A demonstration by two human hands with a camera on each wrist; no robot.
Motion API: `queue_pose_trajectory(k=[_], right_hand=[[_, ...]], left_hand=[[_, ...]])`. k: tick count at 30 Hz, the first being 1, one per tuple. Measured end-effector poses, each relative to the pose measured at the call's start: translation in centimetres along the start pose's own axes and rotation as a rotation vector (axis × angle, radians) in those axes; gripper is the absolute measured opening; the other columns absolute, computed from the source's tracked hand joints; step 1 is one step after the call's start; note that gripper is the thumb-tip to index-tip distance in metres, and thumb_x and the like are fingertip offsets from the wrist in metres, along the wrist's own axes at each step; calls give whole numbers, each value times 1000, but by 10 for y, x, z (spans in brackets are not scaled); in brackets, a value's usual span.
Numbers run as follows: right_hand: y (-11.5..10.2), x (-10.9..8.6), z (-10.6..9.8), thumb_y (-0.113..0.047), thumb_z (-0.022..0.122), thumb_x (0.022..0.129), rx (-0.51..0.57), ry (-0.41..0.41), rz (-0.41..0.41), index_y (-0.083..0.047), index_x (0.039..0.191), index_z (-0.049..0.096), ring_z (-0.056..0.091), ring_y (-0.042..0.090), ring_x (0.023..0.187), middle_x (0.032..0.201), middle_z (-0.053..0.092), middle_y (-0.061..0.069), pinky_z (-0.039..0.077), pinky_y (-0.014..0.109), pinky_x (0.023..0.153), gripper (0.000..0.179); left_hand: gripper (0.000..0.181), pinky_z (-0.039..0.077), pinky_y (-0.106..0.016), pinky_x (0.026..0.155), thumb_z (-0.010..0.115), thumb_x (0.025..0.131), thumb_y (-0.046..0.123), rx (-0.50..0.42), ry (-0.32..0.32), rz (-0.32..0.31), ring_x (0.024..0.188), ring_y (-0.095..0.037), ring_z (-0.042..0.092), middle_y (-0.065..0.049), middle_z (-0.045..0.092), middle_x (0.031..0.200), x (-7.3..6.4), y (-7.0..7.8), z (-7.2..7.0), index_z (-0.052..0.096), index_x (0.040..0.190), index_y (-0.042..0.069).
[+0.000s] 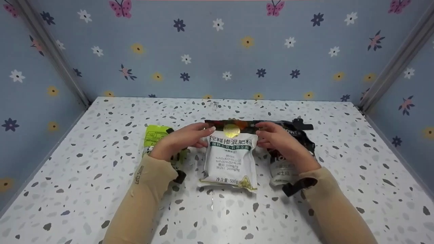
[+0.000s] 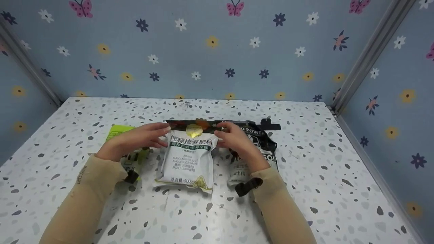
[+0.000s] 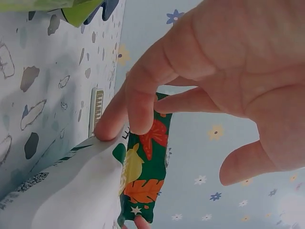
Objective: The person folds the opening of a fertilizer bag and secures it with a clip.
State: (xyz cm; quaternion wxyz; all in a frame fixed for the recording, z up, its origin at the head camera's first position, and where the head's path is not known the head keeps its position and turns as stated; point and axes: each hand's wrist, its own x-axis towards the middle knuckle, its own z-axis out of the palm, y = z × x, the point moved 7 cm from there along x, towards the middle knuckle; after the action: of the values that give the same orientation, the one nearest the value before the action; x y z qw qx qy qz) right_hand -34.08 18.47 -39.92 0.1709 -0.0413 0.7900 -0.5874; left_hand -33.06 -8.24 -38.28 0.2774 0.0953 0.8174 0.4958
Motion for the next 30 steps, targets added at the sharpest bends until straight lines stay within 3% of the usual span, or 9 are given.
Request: queue_pose_trajectory(k=[5, 11, 16, 20, 25, 30], right_hand=[[-3, 0, -3, -14, 56, 102, 11, 29, -33, -6, 148, 40, 62, 31, 108, 144, 41, 18, 53, 36, 91, 50], [-11, -2, -5, -4, 65, 94, -25, 76, -116, -7, 144, 48, 63, 30, 103, 140, 45, 15, 55, 38, 87, 53], [-17, -4, -7, -2, 67, 92, -86, 174, -165, -6, 132, 56, 65, 27, 97, 125, 55, 14, 56, 41, 84, 41], [-22, -5, -9, 0, 68, 92, -134, 233, -211, -4, 124, 61, 65, 25, 96, 118, 60, 14, 55, 44, 84, 34], [-26, -8, -13, 4, 70, 88, -145, 288, -251, -3, 118, 66, 62, 23, 97, 109, 65, 12, 53, 36, 82, 30], [-27, -9, -13, 5, 69, 88, -107, 288, -253, -3, 114, 65, 62, 23, 97, 108, 64, 11, 54, 29, 79, 28]], left_hand=[[72, 34, -51, 109, 51, 100, 55, 24, 27, 11, 118, -25, 59, -7, 41, 153, 1, 1, -2, 28, 157, 18], [62, 40, -47, 104, 52, 101, 52, 14, 176, 68, 122, -25, 53, -8, 51, 139, 3, 4, -15, 43, 149, 13], [49, 46, -45, 98, 57, 101, 42, 25, 276, 166, 115, -29, 56, -11, 57, 128, -1, 11, -22, 53, 137, 8], [39, 50, -39, 89, 62, 100, 31, 22, 301, 231, 108, -29, 61, -11, 59, 124, -4, 16, -24, 57, 129, 5], [28, 50, -40, 86, 67, 97, 25, 15, 338, 257, 104, -24, 61, -7, 61, 121, -6, 17, -28, 62, 119, 8], [23, 52, -41, 86, 69, 96, 24, -44, 378, 257, 98, -23, 63, -7, 62, 116, -5, 17, -32, 64, 112, 8]])
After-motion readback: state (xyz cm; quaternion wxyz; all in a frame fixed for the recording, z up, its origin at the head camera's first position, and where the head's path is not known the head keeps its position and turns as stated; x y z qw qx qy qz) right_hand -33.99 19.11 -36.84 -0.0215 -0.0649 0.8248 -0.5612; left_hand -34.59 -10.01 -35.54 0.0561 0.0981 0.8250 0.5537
